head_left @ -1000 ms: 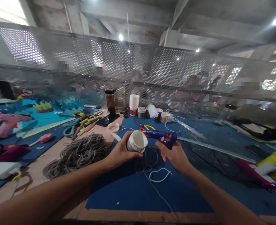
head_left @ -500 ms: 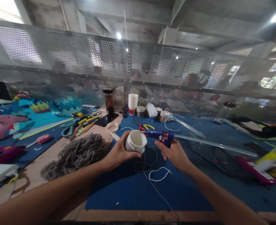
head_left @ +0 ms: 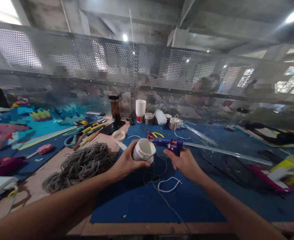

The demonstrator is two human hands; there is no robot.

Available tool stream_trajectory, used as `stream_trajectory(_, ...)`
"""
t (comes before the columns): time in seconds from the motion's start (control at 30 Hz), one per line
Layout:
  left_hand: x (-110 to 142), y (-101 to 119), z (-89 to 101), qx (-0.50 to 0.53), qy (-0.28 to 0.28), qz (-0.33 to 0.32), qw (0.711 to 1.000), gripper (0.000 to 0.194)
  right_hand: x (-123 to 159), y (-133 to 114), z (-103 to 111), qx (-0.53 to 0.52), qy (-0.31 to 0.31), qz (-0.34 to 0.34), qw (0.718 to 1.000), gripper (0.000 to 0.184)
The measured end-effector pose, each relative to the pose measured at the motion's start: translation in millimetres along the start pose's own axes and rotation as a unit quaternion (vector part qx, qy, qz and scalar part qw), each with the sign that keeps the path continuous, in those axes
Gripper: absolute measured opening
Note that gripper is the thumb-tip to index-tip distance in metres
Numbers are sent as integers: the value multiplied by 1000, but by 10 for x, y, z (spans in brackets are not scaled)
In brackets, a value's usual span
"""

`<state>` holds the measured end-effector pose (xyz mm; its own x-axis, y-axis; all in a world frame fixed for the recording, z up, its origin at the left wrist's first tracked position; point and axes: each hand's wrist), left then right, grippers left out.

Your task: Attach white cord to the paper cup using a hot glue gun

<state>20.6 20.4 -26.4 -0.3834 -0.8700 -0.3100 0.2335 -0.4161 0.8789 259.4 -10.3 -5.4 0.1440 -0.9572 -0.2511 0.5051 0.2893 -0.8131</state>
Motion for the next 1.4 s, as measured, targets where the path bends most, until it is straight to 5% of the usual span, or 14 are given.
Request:
stream_trajectory(1.1,-23,9,43,15,3,17,1000,72,0,20,-28,0,-9,-4,1000,50)
stream_trajectory(1.4,-31,-34,38,51,-11,67,996,77,13,53,-15,-51,2,-11,999,53)
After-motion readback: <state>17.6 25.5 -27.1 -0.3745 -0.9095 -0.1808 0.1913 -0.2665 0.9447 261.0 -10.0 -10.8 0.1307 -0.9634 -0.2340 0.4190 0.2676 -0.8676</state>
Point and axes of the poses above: each hand's wrist, its own x-axis away from the middle knuckle, its own z-axis out of the back of the hand, y = z × x, and after that the axes turned 9 degrees about -x, right-handed
